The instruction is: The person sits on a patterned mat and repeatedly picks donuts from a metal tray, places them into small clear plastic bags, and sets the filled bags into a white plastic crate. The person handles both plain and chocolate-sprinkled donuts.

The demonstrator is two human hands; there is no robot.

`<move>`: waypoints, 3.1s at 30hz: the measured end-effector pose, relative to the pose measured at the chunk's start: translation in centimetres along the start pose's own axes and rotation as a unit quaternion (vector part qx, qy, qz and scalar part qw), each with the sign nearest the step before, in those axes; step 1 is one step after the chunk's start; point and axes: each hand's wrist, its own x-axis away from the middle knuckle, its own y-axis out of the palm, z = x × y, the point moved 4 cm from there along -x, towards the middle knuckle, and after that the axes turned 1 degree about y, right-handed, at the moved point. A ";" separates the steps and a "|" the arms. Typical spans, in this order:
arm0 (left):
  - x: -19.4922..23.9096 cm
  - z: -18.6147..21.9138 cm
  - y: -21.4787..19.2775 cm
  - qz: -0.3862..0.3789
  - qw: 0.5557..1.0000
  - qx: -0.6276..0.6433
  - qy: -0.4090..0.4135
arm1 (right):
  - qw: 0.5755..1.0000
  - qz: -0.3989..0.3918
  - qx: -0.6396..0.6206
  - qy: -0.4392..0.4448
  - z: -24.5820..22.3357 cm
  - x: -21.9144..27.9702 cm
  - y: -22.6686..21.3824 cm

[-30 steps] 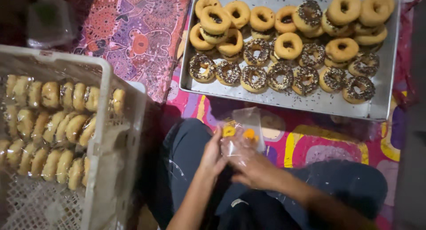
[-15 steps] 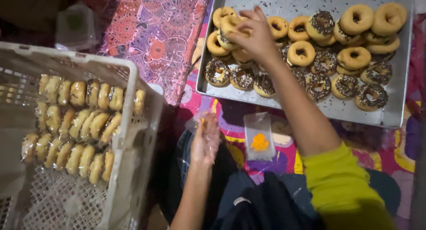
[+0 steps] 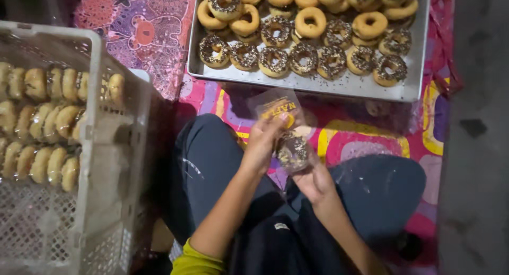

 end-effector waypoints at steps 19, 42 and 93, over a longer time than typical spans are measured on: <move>6.1 -4.8 3.7 -0.071 0.994 -0.077 0.031 | 0.493 -0.030 0.711 -0.500 -11.5 10.9 11.4; 14.6 5.0 5.6 -0.366 0.741 -0.547 0.130 | 0.226 -0.074 0.926 -0.294 -13.8 12.1 5.8; -11.4 -10.1 -15.9 -0.005 0.464 -0.882 -0.086 | 0.434 -0.178 0.875 0.125 4.5 -29.3 -6.8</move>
